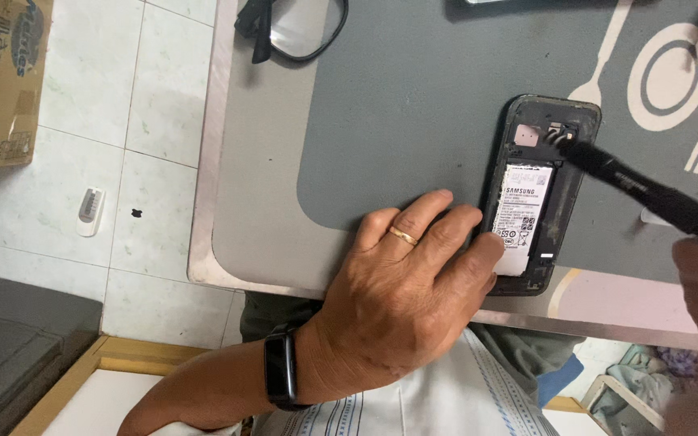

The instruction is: The person disassembles a mobile phone using a screwdriver to remove small screws from the internal chassis and then prying the back panel and internal components away from the main body by hand.

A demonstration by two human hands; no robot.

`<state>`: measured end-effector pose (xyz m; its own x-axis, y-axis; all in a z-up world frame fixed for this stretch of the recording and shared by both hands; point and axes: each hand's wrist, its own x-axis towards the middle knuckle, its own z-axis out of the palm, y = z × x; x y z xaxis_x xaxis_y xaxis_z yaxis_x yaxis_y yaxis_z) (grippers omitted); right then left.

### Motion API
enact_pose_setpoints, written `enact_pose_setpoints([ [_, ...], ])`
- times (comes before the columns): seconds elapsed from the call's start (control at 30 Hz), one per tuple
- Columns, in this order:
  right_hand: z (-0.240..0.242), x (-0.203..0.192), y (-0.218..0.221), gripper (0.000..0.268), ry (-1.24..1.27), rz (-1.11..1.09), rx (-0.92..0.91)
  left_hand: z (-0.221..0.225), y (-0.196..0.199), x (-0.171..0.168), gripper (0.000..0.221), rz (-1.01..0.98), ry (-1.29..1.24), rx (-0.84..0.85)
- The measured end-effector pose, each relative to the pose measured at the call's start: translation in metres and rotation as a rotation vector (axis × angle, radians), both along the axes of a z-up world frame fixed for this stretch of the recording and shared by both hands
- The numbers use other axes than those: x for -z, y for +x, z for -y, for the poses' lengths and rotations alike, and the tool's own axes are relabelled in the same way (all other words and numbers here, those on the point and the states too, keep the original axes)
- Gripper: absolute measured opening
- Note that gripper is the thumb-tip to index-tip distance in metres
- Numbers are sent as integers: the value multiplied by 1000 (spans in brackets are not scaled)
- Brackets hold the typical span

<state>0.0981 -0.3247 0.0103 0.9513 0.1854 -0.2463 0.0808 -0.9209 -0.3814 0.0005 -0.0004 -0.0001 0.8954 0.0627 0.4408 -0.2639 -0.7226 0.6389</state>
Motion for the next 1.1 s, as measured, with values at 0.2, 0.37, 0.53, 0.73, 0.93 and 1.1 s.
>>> enact_pose_setpoints([
  [0.2, -126, -21, -61, 70, 251, 236, 262, -1, -1, -1, 3, 6, 12, -6],
  [0.37, -79, 37, -55, 31, 707, 645, 303, -1, 2, -8, 11, -77, -56, -24],
  [0.53, -53, 47, -61, 27, 1002, 503, 316, -7, 35, -20, 10, -166, 226, -52],
  [0.73, -65, 46, -69, 34, 1083, 406, 418, -22, 85, -13, 24, -332, 16, 280],
  [0.93, -52, 54, -73, 25, 1195, 302, 446, -11, 102, -1, 21, -363, 415, 257],
  [1.1, -59, 55, -72, 33, 1243, 338, 372, -4, 107, -12, 12, -492, 611, 215],
])
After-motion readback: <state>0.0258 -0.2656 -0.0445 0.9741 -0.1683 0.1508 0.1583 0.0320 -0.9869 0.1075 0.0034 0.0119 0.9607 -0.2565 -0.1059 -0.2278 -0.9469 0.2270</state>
